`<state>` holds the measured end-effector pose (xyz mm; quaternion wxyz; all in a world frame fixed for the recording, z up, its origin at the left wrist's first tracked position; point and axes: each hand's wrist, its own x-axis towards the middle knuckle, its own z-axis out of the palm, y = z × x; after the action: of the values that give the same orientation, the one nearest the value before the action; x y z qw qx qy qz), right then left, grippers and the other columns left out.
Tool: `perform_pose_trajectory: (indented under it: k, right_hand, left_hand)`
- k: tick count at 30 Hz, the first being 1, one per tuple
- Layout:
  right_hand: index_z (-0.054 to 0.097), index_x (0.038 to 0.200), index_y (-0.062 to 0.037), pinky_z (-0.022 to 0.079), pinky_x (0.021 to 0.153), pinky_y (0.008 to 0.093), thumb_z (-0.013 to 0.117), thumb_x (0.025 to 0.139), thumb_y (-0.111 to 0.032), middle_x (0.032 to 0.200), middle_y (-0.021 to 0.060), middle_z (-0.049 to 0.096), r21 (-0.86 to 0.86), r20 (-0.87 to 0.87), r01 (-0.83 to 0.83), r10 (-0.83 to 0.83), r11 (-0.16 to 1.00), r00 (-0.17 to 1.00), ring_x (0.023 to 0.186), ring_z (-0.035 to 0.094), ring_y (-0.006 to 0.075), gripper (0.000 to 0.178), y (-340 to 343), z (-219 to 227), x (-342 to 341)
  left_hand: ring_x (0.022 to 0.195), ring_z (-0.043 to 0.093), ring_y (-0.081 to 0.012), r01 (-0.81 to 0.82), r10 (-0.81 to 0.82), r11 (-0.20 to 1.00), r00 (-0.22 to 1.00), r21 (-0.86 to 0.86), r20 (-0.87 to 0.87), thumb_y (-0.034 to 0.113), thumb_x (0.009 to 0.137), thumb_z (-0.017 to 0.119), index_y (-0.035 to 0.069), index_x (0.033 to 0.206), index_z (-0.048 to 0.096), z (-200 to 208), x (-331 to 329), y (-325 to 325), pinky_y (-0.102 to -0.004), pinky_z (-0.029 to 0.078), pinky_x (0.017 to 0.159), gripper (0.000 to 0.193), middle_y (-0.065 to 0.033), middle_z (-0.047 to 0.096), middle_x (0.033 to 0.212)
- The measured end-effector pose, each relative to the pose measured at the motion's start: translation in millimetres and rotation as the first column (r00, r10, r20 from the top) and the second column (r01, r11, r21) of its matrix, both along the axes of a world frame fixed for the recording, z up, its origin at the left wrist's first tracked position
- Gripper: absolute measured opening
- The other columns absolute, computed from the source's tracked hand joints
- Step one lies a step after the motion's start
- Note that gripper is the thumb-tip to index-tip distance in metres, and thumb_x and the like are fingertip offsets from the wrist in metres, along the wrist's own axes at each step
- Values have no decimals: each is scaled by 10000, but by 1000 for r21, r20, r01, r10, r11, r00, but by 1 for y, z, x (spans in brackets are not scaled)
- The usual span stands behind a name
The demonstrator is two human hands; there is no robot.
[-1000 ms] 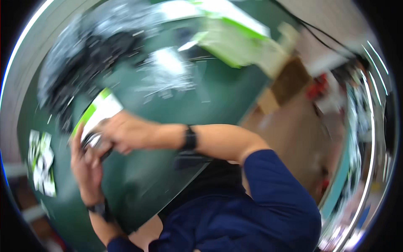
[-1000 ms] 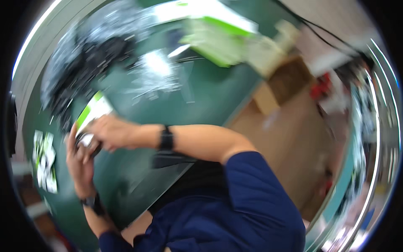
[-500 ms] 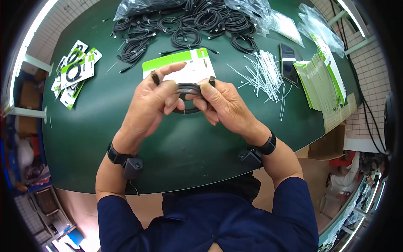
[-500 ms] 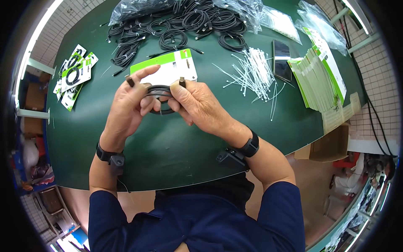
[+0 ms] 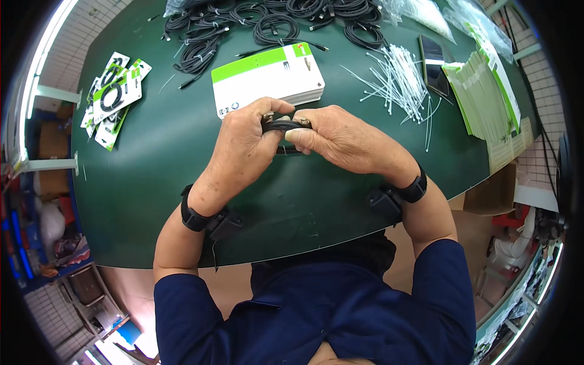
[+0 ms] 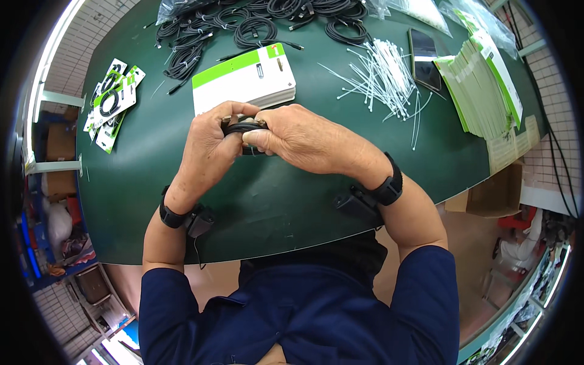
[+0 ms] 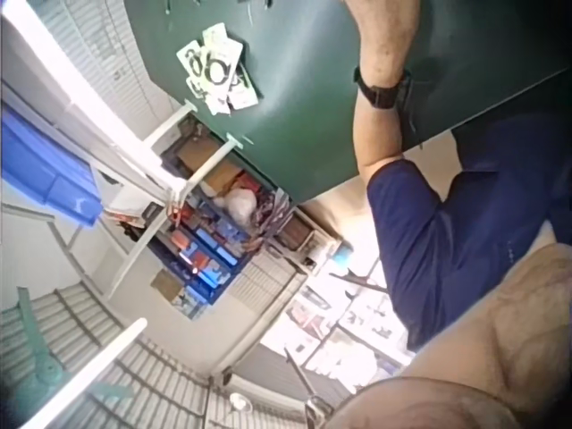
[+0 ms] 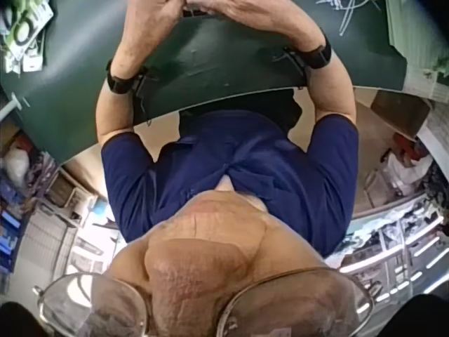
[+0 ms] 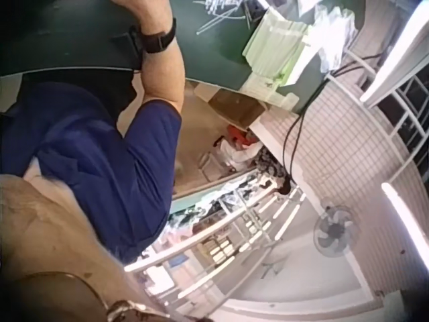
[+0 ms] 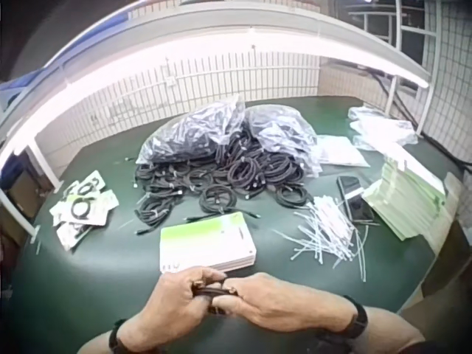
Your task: Packaging black cables onto cardboard cards and securing them.
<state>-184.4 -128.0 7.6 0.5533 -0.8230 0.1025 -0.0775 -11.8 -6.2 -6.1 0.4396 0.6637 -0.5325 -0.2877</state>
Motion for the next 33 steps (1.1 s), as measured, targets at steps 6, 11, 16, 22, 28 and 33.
perform_pose_trajectory:
  k: [6, 11, 16, 22, 28, 33]
  right_hand:
    - [598, 918, -20, 471, 579, 317, 492, 1085, -328, 747, 60, 588, 27, 1, -6, 6, 1000, 1000, 609, 544, 164, 366, -1, -2, -3]
    - [604, 910, -16, 469, 577, 314, 500, 1085, -315, 748, 56, 589, 24, -18, 66, -66, 998, 998, 624, 564, 152, 361, 1, 8, -8]
    - [612, 887, -17, 442, 539, 283, 502, 1097, -333, 744, 33, 585, 217, -10, 177, -179, 960, 984, 612, 556, 106, 395, -3, 13, -12]
    - [622, 875, -41, 425, 519, 219, 509, 1094, -356, 726, -13, 575, 446, 56, 192, -242, 874, 969, 594, 527, 50, 400, 5, 18, -9]
    - [649, 1018, -17, 425, 533, 203, 614, 1050, -245, 771, -6, 610, 426, 42, 251, -296, 869, 954, 612, 534, 44, 233, 4, 14, -3]
    - [608, 1213, -14, 411, 533, 203, 700, 995, -160, 812, 4, 635, 89, 303, 456, -460, 886, 835, 624, 523, 39, 278, 5, 5, 1]
  left_hand:
    - [661, 653, -182, 28, -29, 995, 1000, 92, 9, -13, 876, 659, -26, 1177, 682, 8, -3, -1, -299, 539, 688, 303, -97, 690, 751]
    - [788, 678, -215, -58, 60, 996, 998, -74, 27, -11, 844, 712, -46, 1320, 614, 20, -4, 7, -292, 539, 730, 487, -117, 703, 873]
    - [908, 665, -259, 10, 445, 699, 776, -715, 446, 17, 771, 813, -46, 1506, 420, 26, -6, 0, -332, 554, 767, 836, -141, 660, 1093]
    - [964, 654, -231, 140, 46, 917, 893, -374, 448, 110, 763, 893, -17, 1535, 380, 15, -43, 19, -330, 553, 660, 936, -167, 624, 1251]
    - [902, 677, -263, 97, 38, 926, 938, -365, 344, 82, 731, 880, -10, 1481, 466, 12, -41, 9, -349, 576, 739, 862, -119, 643, 1057]
    - [814, 678, -212, 183, 61, 867, 884, -464, 463, 31, 766, 868, 32, 1388, 579, 0, -28, 2, -295, 555, 660, 686, -112, 688, 1022]
